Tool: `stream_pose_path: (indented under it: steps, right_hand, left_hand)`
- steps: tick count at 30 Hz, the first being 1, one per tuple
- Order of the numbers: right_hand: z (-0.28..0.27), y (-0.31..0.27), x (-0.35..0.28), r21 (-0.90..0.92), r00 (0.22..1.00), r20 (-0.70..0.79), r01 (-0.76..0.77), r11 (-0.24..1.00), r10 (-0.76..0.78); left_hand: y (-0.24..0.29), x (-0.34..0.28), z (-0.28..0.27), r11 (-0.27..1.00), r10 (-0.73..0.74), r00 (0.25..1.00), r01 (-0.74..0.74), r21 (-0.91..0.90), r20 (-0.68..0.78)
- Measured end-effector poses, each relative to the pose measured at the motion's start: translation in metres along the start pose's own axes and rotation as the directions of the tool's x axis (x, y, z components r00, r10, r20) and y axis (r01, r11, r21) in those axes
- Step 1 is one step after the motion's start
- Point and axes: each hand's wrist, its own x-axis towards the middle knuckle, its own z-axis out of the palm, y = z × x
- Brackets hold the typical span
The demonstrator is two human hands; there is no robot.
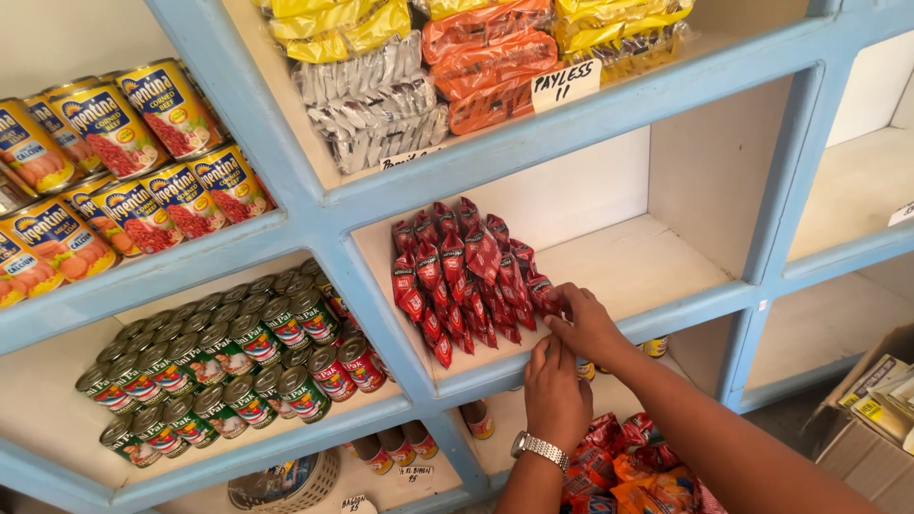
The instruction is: Stocking and organizing coffee sachets and snack packets on grocery store shelves.
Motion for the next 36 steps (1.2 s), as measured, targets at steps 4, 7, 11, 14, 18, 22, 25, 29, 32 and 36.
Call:
stream_pose_path:
  steps: [4,7,11,14,18,22,25,29,32,36]
  right_hand:
    - [-0.013,-0.002,0.003,0.030,0.991,0.084,-0.103,0.994,0.100]
    - [-0.026,0.001,0.001,0.116,0.991,0.099,-0.106,0.988,0.095]
    - [-0.044,0.003,-0.003,0.108,0.992,0.097,-0.093,0.990,0.083]
    - [-0.063,-0.013,-0.016,0.096,0.993,0.112,-0.044,0.994,0.033]
    - [-0.084,-0.042,-0.031,0.056,0.979,0.200,0.031,0.998,-0.041]
    - [-0.089,-0.028,-0.058,-0.013,0.946,0.323,-0.010,1.000,0.014]
    - [-0.089,0.009,-0.069,0.115,0.852,0.523,-0.039,0.993,-0.027]
    - [-0.075,0.078,-0.081,-0.048,0.697,0.709,-0.100,0.994,0.104]
    - [-0.054,0.129,-0.099,-0.293,0.516,0.818,-0.004,0.956,0.253]
    - [-0.013,0.169,-0.140,-0.571,0.034,0.802,0.334,0.750,0.596]
  left_hand:
    - [0.005,-0.002,-0.009,0.999,-0.031,0.998,0.031,-0.014,0.046]
    - [0.004,-0.004,-0.014,0.996,0.018,0.999,-0.015,-0.091,0.033]
    - [-0.001,-0.011,-0.016,0.982,0.075,0.997,-0.068,-0.177,0.032]
    - [0.007,-0.017,-0.025,0.963,0.085,0.996,-0.089,-0.253,-0.026]
    - [0.017,-0.016,-0.037,0.947,0.077,0.996,-0.088,-0.309,-0.047]
    - [0.015,-0.021,-0.034,0.922,0.084,0.996,-0.074,-0.381,0.009]
    - [0.005,-0.026,-0.023,0.923,0.113,0.992,-0.085,-0.376,0.053]
    - [-0.002,-0.033,-0.014,0.946,0.102,0.949,0.000,-0.323,0.299]
    - [-0.008,-0.039,-0.005,0.945,0.052,0.875,0.113,-0.307,0.481]
    - [-0.028,-0.052,0.022,0.969,0.036,0.803,0.118,-0.217,0.595]
